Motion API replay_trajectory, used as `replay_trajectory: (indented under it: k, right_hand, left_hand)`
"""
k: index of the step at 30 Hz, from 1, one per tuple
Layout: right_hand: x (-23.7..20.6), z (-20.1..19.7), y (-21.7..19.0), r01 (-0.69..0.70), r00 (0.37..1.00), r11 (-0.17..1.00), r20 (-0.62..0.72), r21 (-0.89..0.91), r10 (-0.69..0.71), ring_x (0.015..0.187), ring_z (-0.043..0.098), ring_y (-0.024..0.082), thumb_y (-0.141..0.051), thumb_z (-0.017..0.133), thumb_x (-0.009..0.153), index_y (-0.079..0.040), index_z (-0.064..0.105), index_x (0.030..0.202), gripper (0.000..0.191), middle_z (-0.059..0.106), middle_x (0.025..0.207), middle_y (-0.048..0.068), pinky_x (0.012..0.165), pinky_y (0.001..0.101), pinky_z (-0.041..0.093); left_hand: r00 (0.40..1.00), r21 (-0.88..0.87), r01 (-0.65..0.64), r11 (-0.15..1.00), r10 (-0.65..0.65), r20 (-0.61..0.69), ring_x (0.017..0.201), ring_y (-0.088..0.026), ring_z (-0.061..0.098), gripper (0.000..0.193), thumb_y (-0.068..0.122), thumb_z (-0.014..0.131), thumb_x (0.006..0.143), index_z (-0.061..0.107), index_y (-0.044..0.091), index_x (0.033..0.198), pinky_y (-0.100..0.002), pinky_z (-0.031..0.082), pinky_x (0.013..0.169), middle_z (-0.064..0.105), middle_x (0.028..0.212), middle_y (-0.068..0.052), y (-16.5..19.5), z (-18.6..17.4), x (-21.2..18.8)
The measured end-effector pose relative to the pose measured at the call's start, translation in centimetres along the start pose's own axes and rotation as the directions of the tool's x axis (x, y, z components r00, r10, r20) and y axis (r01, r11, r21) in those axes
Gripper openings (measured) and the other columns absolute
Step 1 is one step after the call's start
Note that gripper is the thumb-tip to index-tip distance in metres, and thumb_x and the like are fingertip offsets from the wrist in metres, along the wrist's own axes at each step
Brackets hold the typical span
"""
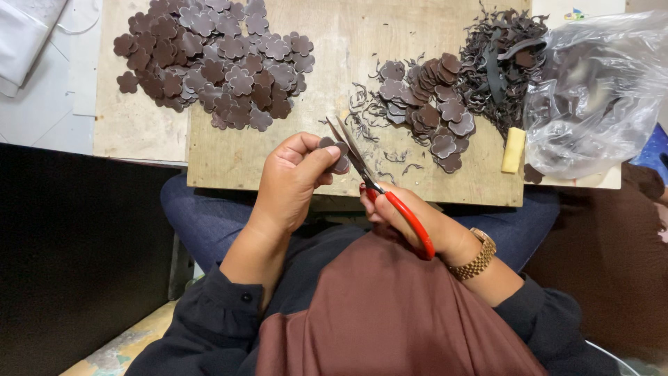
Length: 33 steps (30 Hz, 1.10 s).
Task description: The person trims the edges of dark brown flower-shaped leather pieces using red-handled scissors. They pick up each piece, trim the perimeter, and place the finished piece into a growing pile on the left side of the work surface.
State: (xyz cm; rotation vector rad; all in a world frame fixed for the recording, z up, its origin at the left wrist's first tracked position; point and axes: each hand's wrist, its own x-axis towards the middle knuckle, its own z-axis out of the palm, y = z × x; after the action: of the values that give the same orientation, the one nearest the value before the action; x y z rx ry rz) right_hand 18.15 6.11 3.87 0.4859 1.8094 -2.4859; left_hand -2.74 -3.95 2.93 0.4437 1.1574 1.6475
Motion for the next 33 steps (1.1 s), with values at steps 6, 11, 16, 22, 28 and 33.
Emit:
replay_trajectory:
  k: [6,11,16,22,28,33]
  right_hand:
    - [0.00,0.06,-0.21,0.004,1.000,1.000,0.005,0.001,-0.004,0.064,0.036,0.006,-0.053,0.044,0.105,-0.009,0.050,0.104,0.045,0.042,0.080,-0.005,0.055,0.0227,0.033]
    - [-0.02,0.10,-0.20,0.013,1.000,1.000,-0.001,-0.019,-0.013,0.064,0.036,0.006,-0.054,0.043,0.105,-0.009,0.050,0.104,0.045,0.043,0.081,-0.004,0.056,0.0229,0.033]
    - [-0.05,0.26,-0.11,-0.013,0.999,1.000,-0.031,-0.001,0.013,0.062,0.035,0.006,-0.055,0.041,0.105,-0.010,0.050,0.103,0.046,0.041,0.079,-0.005,0.054,0.0225,0.033]
    - [0.05,0.14,0.10,-0.032,0.998,0.999,-0.049,0.006,0.032,0.061,0.034,0.006,-0.056,0.040,0.105,-0.011,0.048,0.099,0.046,0.041,0.077,-0.005,0.052,0.0223,0.032]
    - [0.10,0.10,0.10,-0.001,0.999,1.000,-0.034,-0.027,0.000,0.062,0.036,0.006,-0.057,0.041,0.105,-0.011,0.048,0.098,0.047,0.042,0.077,-0.005,0.054,0.0228,0.034]
    - [0.03,0.01,-0.11,0.012,1.000,1.000,-0.015,-0.022,-0.012,0.062,0.035,0.006,-0.058,0.041,0.104,-0.010,0.050,0.100,0.048,0.041,0.077,-0.005,0.053,0.0231,0.033]
  left_hand:
    - [1.000,0.024,-0.007,1.000,0.007,-0.014,0.077,-0.008,0.067,0.006,0.010,0.069,0.095,0.066,0.006,0.093,-0.022,0.051,0.067,0.074,0.088,-0.005,-0.27,0.20,-0.06]
    - [1.000,0.037,-0.017,0.999,0.018,-0.023,0.076,-0.007,0.065,0.007,0.011,0.070,0.095,0.066,0.006,0.092,-0.023,0.052,0.068,0.074,0.088,-0.004,-0.37,0.47,-0.10]
    - [1.000,0.053,-0.015,0.998,0.016,-0.027,0.075,-0.007,0.065,0.007,0.011,0.070,0.095,0.066,0.007,0.091,-0.023,0.051,0.068,0.074,0.087,-0.004,-0.36,0.54,-0.20]
    - [0.999,0.049,-0.027,0.998,0.028,-0.021,0.075,-0.007,0.064,0.007,0.011,0.070,0.096,0.066,0.006,0.092,-0.023,0.051,0.068,0.074,0.087,-0.004,-0.48,0.61,-0.15]
    - [0.999,0.041,-0.028,0.999,0.029,-0.030,0.077,-0.007,0.065,0.007,0.012,0.069,0.096,0.066,0.007,0.093,-0.023,0.052,0.068,0.074,0.088,-0.003,-0.52,0.70,-0.15]
    - [0.999,0.032,-0.037,0.999,0.038,-0.033,0.077,-0.007,0.065,0.007,0.012,0.069,0.096,0.066,0.006,0.093,-0.023,0.052,0.069,0.075,0.088,-0.004,-0.59,0.74,-0.19]
